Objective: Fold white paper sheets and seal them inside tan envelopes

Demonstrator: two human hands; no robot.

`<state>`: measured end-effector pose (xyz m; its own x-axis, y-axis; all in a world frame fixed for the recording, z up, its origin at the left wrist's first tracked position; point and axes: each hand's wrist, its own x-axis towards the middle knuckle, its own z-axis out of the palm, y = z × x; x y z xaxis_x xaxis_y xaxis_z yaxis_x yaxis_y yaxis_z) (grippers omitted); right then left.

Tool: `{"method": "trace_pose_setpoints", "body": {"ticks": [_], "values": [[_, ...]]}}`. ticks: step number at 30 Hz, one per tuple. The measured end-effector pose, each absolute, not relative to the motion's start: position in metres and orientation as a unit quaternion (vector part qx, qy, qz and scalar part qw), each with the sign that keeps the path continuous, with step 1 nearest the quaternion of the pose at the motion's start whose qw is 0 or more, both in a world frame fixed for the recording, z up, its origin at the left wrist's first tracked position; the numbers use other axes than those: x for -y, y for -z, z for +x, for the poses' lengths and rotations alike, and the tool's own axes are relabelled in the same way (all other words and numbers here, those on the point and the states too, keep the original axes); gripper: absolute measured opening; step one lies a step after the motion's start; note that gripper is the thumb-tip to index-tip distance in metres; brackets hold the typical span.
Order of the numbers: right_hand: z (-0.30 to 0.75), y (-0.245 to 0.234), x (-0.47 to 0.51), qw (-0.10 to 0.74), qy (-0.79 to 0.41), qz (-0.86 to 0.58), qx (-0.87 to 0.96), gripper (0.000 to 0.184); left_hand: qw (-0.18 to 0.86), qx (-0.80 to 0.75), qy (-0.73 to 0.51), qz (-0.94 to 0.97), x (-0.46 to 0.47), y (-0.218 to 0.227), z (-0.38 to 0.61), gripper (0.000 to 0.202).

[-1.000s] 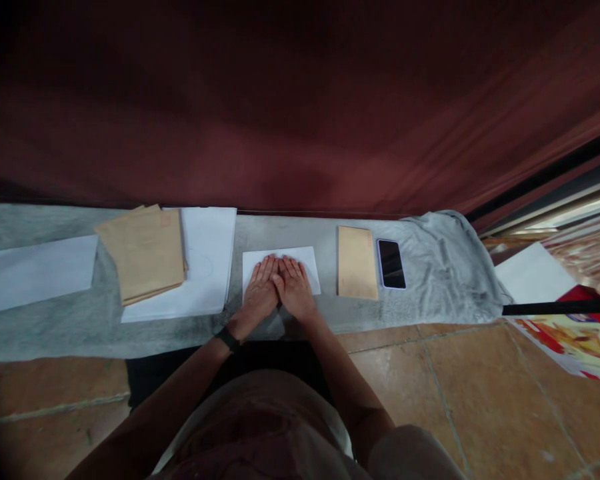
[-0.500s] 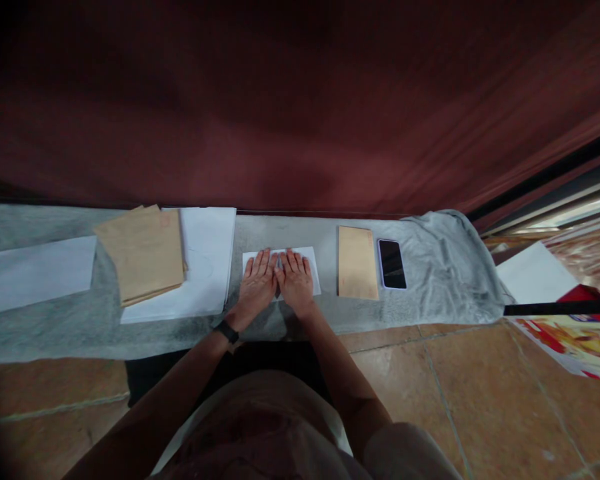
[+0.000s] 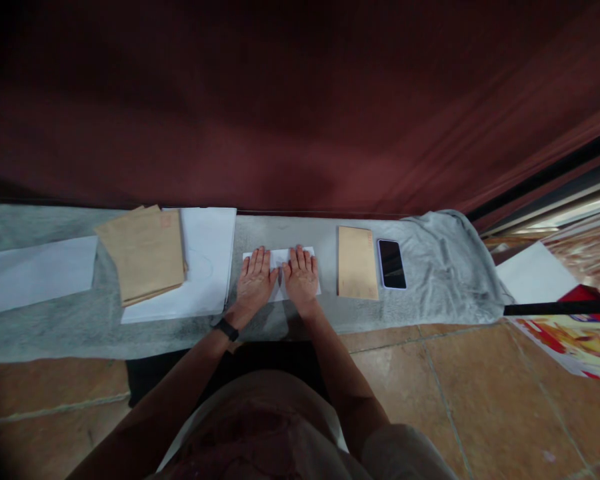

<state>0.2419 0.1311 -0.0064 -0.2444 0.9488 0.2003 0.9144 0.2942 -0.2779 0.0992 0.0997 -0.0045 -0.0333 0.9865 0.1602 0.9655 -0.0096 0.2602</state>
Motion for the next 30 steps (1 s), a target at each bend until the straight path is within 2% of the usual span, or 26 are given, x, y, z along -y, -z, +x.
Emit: {"method": "trace_pose_setpoints", "body": {"ticks": [18,24,30], "values": [[0.265,0.016,-0.123,0.196,0.009,-0.634,0.748,0.061,0.027,-0.724,-0.179,0.666,-0.089,0.005,0.092,0.064],[0.271,0.012,-0.107,0.206,-0.019,-0.65,0.731,0.06,0.036,-0.717,-0.173,0.674,-0.076,-0.001,0.09,0.063],[0.262,0.002,-0.08,0.182,-0.091,-0.546,0.813,0.054,0.052,-0.663,-0.139,0.734,-0.047,-0.007,0.111,0.06]]}}
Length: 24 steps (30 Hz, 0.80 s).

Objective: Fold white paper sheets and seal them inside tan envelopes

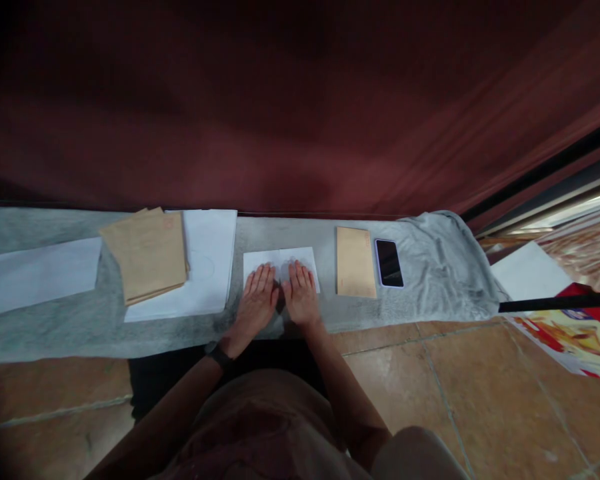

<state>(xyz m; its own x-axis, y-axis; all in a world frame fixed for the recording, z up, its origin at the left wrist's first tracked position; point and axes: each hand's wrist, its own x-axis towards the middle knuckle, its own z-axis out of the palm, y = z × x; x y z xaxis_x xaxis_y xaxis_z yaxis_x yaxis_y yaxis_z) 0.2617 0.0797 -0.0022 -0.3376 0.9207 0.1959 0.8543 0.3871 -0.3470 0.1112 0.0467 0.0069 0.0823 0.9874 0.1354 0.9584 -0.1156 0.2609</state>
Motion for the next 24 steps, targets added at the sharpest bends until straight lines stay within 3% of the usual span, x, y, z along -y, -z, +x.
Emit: {"method": "trace_pose_setpoints", "body": {"ticks": [7,24], "values": [[0.256,-0.003,-0.072,0.137,-0.11,-0.525,0.833,0.053,0.056,-0.645,-0.092,0.756,-0.033,-0.008,0.122,0.06],[0.263,0.006,-0.073,0.164,-0.051,-0.573,0.801,0.054,0.037,-0.685,-0.139,0.715,-0.031,-0.001,0.117,0.063]]}}
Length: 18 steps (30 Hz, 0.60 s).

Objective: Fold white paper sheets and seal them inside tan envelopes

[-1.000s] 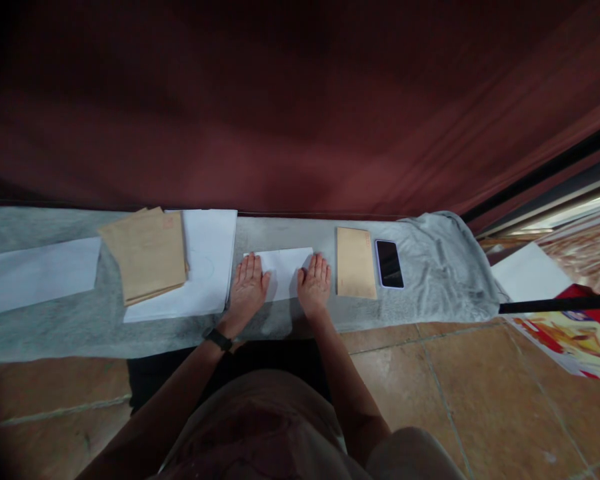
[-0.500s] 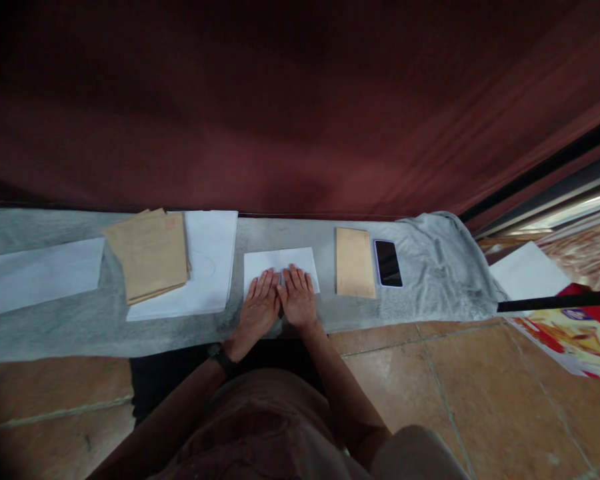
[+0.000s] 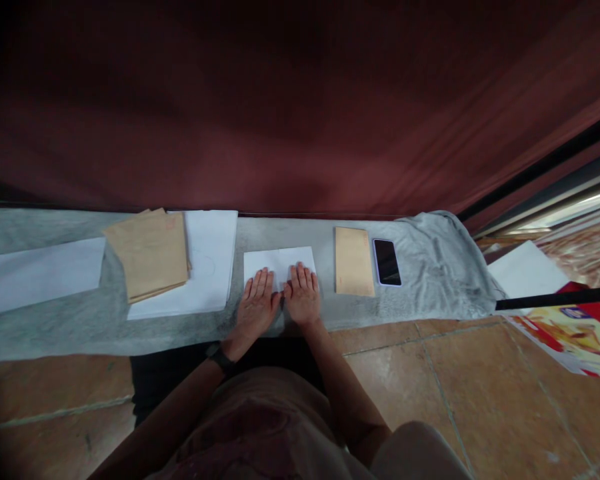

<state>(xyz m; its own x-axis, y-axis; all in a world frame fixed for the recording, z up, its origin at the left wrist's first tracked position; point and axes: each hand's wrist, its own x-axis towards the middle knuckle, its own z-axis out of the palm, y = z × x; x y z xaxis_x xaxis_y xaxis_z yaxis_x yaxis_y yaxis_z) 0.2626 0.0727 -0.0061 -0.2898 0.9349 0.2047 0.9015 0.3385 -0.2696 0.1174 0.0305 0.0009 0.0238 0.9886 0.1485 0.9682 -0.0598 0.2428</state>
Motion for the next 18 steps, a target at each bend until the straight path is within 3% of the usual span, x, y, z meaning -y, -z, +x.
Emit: {"method": "trace_pose_setpoints", "body": {"ticks": [18], "values": [[0.294,0.018,-0.067,0.198,-0.021,-0.621,0.758,0.056,0.028,-0.707,-0.159,0.688,-0.019,0.002,0.107,0.062]]}}
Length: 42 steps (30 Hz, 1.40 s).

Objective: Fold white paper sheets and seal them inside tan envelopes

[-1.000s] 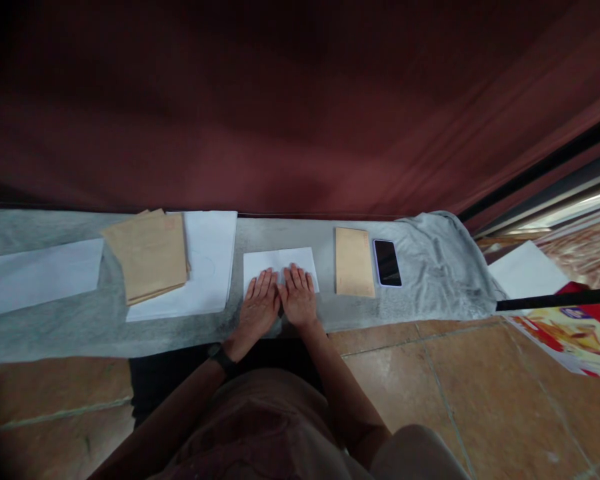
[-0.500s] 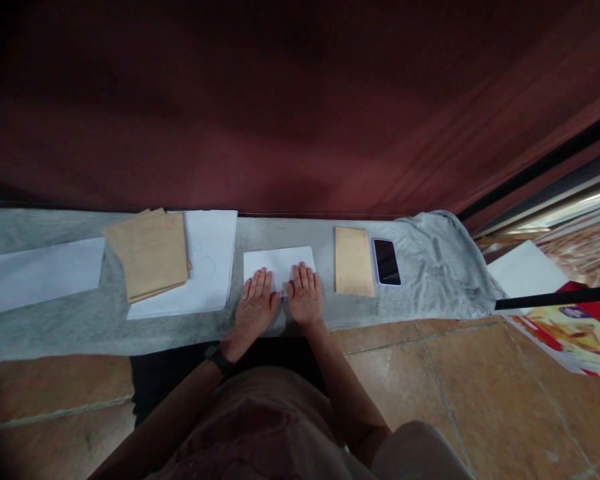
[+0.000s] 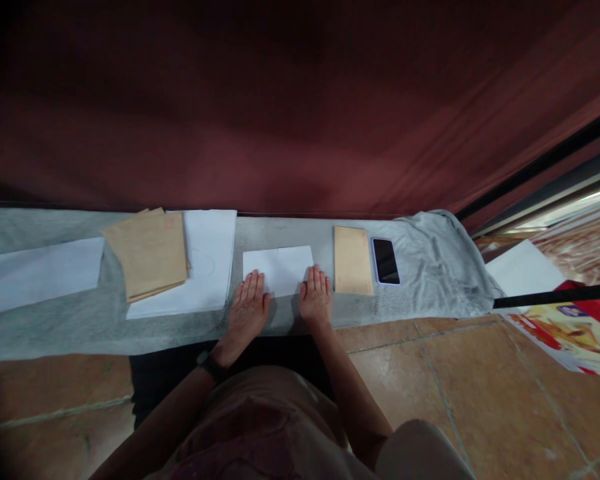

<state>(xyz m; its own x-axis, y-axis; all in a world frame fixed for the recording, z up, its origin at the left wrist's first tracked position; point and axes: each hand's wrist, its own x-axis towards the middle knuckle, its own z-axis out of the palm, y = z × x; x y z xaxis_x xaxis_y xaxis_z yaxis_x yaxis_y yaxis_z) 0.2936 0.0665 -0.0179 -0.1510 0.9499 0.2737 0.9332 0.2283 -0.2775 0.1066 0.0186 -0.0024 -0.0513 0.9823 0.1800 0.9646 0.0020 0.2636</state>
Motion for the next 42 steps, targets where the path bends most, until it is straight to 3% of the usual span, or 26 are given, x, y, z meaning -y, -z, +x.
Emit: {"method": "trace_pose_setpoints", "body": {"ticks": [7,12,24,32,42], "values": [[0.291,0.007,-0.052,0.214,-0.073,-0.56,0.797,0.056,0.033,-0.671,-0.144,0.727,-0.004,-0.006,0.109,0.059],[0.284,-0.005,-0.028,0.152,-0.121,-0.467,0.863,0.052,0.065,-0.593,-0.095,0.797,0.011,-0.01,0.116,0.058],[0.317,0.003,-0.017,0.175,-0.063,-0.526,0.83,0.056,0.053,-0.646,-0.128,0.751,0.025,-0.007,0.1,0.063],[0.292,-0.001,-0.051,0.212,-0.114,-0.542,0.805,0.054,0.077,-0.646,-0.173,0.74,-0.02,-0.021,0.105,0.059],[0.249,-0.005,-0.104,0.17,-0.124,-0.497,0.842,0.05,0.096,-0.649,-0.15,0.74,-0.068,-0.006,0.11,0.059]]}}
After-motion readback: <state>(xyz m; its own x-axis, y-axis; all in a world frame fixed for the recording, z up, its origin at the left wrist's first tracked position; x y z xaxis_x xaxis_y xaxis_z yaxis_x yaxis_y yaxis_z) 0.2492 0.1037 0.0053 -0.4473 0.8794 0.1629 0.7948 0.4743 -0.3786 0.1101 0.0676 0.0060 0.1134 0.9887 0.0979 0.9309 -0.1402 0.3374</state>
